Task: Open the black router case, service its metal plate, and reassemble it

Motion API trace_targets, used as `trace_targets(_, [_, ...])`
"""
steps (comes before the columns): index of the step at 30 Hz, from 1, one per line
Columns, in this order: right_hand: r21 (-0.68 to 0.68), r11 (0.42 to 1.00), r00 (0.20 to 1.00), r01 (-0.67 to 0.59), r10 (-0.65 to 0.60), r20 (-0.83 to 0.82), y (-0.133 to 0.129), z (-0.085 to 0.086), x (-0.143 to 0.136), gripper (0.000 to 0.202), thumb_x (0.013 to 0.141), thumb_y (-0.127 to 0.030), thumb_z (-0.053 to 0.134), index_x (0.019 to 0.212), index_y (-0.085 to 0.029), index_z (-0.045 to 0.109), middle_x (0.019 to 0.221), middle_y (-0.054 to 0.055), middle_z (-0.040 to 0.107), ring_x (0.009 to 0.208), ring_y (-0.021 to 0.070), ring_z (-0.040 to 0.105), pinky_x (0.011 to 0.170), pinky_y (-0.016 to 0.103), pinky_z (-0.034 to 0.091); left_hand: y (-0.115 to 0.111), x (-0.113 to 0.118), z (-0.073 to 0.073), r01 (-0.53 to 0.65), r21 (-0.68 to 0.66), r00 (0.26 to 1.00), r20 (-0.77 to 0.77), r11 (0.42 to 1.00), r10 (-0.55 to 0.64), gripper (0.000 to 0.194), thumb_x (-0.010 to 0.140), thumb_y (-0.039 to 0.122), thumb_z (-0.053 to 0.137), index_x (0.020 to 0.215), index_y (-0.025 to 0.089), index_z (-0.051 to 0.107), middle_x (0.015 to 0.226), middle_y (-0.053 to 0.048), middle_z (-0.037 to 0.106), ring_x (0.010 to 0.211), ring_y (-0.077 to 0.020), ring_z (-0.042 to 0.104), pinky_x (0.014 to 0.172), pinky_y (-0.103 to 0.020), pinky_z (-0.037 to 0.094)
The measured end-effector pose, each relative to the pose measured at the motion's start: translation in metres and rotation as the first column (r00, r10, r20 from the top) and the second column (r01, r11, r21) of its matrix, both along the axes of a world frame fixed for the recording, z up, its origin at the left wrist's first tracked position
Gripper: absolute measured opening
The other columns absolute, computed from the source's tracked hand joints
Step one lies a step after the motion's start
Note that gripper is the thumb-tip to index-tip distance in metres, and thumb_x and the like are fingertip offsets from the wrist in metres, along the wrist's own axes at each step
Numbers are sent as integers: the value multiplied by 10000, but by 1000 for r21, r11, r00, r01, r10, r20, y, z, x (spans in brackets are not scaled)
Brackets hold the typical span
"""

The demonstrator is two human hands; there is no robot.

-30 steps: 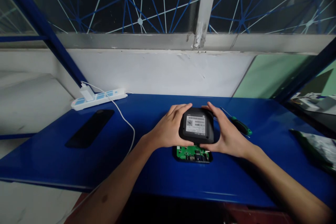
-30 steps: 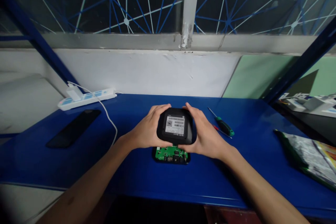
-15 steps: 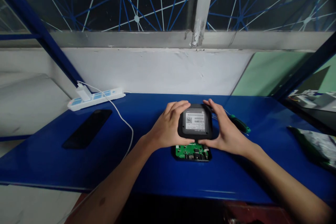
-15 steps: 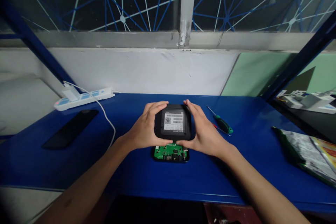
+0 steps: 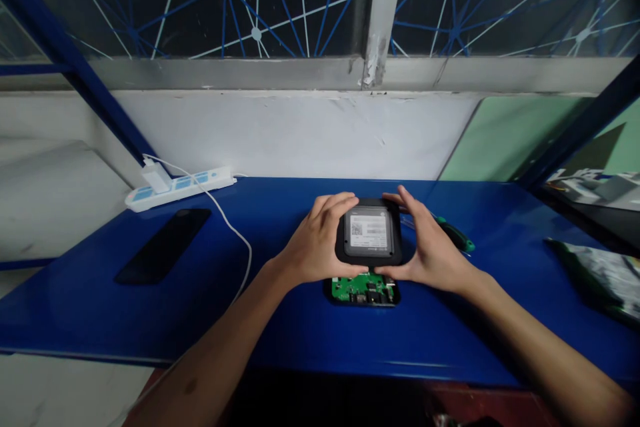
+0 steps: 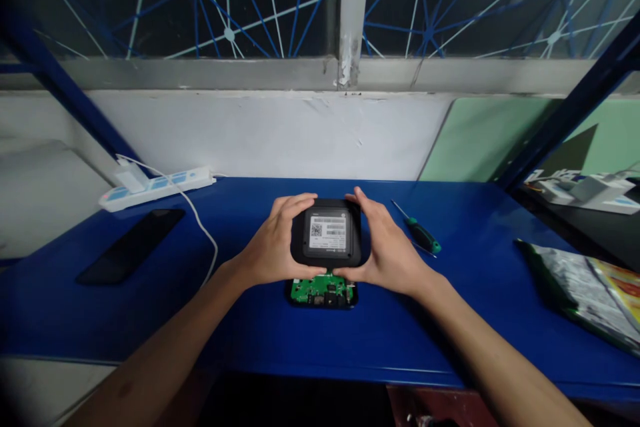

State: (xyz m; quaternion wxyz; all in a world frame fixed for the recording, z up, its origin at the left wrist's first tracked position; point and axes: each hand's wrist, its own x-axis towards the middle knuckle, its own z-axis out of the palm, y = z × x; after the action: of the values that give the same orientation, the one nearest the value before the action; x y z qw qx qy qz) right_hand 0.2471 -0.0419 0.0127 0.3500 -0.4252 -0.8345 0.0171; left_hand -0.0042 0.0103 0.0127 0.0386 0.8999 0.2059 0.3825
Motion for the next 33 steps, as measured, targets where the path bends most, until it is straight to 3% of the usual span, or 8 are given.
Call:
trace_targets(17, [-1, 1000, 999, 1, -1, 37, 1, -1, 2, 1261, 684, -562, 794, 1599, -199, 7, 1482, 215, 429, 1326, 403, 482, 1071, 604, 462, -2, 2, -3, -3, 4, 1000, 10, 1000, 2, 1142, 583, 430, 894, 1479, 214, 219, 1443, -178, 430, 1294, -391, 434, 1034, -611, 467])
trace_targets(25, [-242, 969, 995, -51, 71, 73, -6, 7, 0, 1307, 631, -599, 793, 1606, -209, 14, 1406, 210, 428, 1250, 420, 530, 1004, 605, 502, -11, 1, 3, -4, -208, 998, -65, 978, -10, 1276, 523, 483, 894, 1517, 235, 132, 1415, -177, 429, 1246, -416, 451, 1004, -633, 472])
trace_targets(29, [-291, 954, 989, -74, 107, 98, -9, 8, -3, 1304, 645, -587, 782, 1608, -201, -8, 1407, 209, 445, 1253, 421, 530, 984, 590, 520, -17, -1, 10, 1, -290, 992, -117, 957, -36, 1327, 516, 496, 889, 1545, 214, 100, 1399, -189, 439, 1243, -425, 456, 1008, -638, 466])
trace_targets(33, [-304, 948, 983, -96, 138, 121, -11, 7, -7, 1307, 656, -614, 771, 1605, -180, -16, 1433, 228, 456, 1281, 431, 515, 1046, 628, 454, -22, -5, 16, -21, -375, 983, -176, 927, -48, 1365, 510, 523, 885, 1560, 209, 72, 1400, -204, 429, 1233, -431, 477, 998, -654, 467])
